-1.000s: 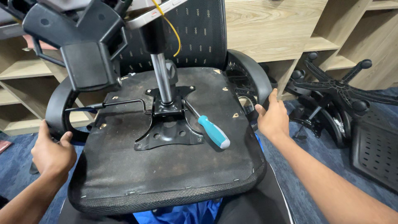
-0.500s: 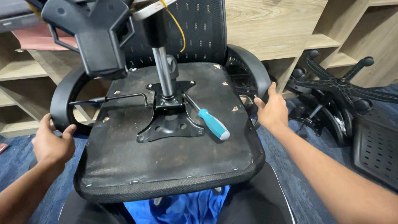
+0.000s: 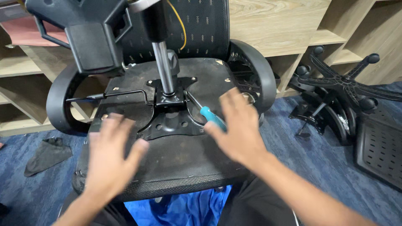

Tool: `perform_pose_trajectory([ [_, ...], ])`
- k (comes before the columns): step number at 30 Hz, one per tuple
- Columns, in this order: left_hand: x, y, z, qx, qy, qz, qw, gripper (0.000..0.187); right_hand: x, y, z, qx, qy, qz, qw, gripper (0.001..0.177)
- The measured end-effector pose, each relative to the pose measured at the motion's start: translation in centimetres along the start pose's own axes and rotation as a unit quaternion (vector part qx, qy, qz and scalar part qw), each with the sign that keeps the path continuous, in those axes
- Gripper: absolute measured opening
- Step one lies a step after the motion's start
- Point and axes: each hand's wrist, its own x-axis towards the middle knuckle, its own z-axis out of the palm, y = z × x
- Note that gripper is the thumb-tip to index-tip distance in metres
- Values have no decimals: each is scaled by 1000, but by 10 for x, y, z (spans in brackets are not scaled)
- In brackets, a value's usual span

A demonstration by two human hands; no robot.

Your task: The person uses a screwdriver to tighten screws on the metal base of an office chair, securing the seat to the central column. The person repeatedly turns the screwdriver and checks the stability of the chair base.

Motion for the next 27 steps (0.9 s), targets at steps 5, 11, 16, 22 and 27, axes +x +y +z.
perform_pose_trajectory([
  [5,-9,45,-14,-57,-178,200,962,117,-24,-55,-9,109,-194,-120,968,121],
  [11,8,62,-21,76,-328,197,921,162,-11,-69,-2,20,-351,-141,926,160],
  [16,19,72,-20,146,-374,151,903,158,-7,-71,8,-23,-369,-138,919,156],
  [22,21,70,-18,123,-337,161,919,154,-4,-67,11,-17,-367,-132,920,152],
  [27,22,64,-14,119,-325,162,924,153,-1,-64,11,-8,-363,-129,923,151],
])
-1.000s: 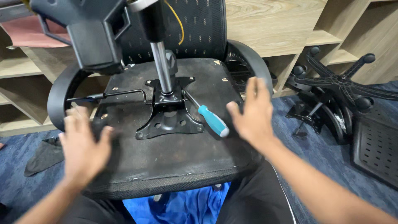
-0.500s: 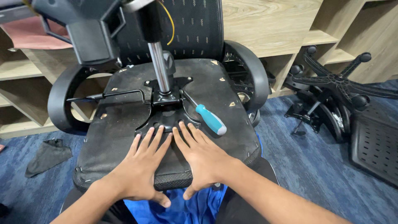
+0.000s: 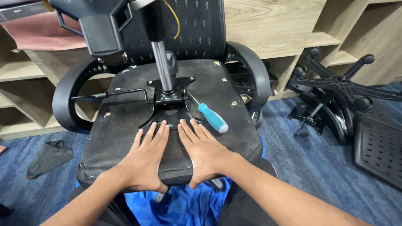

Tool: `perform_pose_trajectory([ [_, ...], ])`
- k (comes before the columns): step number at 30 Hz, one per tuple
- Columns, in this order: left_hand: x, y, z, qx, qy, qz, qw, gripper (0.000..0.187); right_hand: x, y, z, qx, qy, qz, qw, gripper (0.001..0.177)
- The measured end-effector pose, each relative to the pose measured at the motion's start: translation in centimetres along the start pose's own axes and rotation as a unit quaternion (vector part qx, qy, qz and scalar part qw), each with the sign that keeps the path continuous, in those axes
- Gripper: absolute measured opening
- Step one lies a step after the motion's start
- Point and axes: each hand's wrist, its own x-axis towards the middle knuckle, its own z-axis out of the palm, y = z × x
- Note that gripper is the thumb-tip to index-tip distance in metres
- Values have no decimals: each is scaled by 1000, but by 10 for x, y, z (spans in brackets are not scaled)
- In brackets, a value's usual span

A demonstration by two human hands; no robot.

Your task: The person uses a screwdriver to tighten screws on the metal base of an office chair, securing the seat to the central column. The person repeatedly turns the screwdriver and checks the stability of the chair base.

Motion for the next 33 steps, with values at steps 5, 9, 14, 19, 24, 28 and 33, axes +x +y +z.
perform_pose_trajectory([
  [5,4,-6,3,-14,18,8,1000,153,4,2,0,5,5,1,1000,150],
  [9,8,-8,5,-18,20,-1,1000,154,7,6,2,3,16,-2,1000,150],
  [14,17,-10,7,-20,19,-9,1000,155,12,14,5,-10,29,-8,999,148],
  [19,23,-13,9,-15,19,-14,1000,156,17,18,5,-19,26,-5,999,148],
  [24,30,-21,8,-2,12,-15,1000,156,26,21,4,-13,19,4,1000,148],
  [28,29,-24,11,-6,14,-14,1000,155,28,21,7,-15,19,2,1000,148],
  [33,33,-27,11,-6,12,-15,1000,156,32,25,10,-14,23,-3,1000,147],
])
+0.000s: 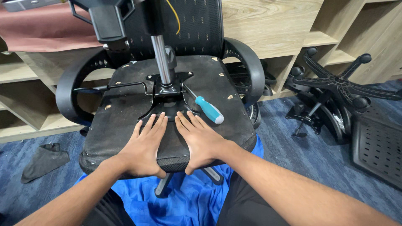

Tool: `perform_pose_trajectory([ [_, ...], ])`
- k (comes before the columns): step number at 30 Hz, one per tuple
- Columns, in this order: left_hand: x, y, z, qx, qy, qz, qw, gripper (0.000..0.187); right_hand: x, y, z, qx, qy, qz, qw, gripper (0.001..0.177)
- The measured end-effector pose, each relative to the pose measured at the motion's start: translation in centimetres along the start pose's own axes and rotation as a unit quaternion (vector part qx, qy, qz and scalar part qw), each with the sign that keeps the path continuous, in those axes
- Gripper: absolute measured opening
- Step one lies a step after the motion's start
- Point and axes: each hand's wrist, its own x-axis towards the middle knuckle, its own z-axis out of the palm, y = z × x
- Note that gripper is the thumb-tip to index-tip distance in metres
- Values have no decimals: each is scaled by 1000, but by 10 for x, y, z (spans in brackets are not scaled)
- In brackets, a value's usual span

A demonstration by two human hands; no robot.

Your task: The person uses a screwdriver to tighten screws on the metal base of an office chair, securing the seat to the central column. The person repeatedly turns the screwdriver and checks the stability of the chair base.

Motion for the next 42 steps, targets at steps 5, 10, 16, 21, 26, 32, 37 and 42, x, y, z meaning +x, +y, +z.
perform_pose_trajectory([
  [5,4,-1,1,1,-3,-5,1000,155,5,5,4,-5,1,-4,1000,148],
  [10,13,-5,-4,9,-6,-10,1000,155,13,12,2,-3,-4,-2,1000,148],
  [16,18,-3,-5,7,-1,-17,1000,156,17,20,-2,-5,-12,-6,1000,146],
  [21,25,-15,-14,-11,-13,-23,1000,156,33,23,-10,4,-23,-3,1000,145],
  [26,35,-31,-17,-14,-7,-22,1000,157,51,28,-13,11,-30,-3,999,146],
  [32,46,-33,-3,-10,4,-30,999,158,57,41,-2,7,-17,-18,1000,146],
  [37,52,-40,1,-13,19,-22,999,159,63,45,0,5,-12,-20,1000,146],
  [42,52,-41,4,-11,23,-25,999,157,62,43,0,1,-13,-16,1000,146],
])
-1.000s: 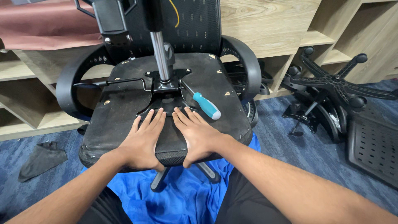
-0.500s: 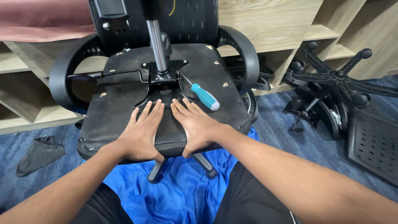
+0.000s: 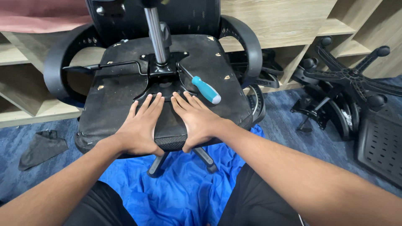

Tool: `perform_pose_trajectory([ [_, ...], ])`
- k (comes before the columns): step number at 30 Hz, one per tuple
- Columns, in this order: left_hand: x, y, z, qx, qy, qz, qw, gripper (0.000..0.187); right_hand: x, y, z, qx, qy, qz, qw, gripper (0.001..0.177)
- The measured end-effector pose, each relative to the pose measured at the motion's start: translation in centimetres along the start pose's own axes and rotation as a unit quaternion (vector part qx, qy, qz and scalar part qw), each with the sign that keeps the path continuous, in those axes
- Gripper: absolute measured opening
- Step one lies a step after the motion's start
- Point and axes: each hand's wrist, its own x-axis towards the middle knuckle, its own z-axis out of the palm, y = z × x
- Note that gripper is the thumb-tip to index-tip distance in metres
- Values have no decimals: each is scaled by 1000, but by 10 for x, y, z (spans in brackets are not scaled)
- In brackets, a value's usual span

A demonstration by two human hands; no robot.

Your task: The person uses a screwdriver to tighten screws on the metal base of an office chair, securing the seat to the central column. The person repeatedly turns the screwdriver and checks the stability of the chair base.

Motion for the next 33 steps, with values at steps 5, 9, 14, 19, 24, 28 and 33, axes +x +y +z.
perform_pose_trajectory([
  [5,-2,1,-1,-6,7,4,1000,157,0,-2,-1,-4,1,1,1000,146],
  [9,-2,2,-3,-9,4,1,1000,157,-1,-2,-2,-6,1,0,1000,145],
  [14,-2,3,-4,-12,0,-1,1000,157,-2,-3,-3,-6,1,0,1000,145],
  [19,-3,3,-4,-12,0,-2,1000,157,-2,-3,-2,-3,5,-2,1000,146],
  [24,-1,2,-3,-11,-2,-1,1000,157,0,-2,-2,-7,-4,3,1000,146],
  [28,-2,-1,0,-2,8,12,1000,157,0,-2,-1,-8,-11,4,1000,149],
  [33,-8,1,2,27,-6,13,1000,147,-8,-4,3,-9,5,-4,1000,143],
])
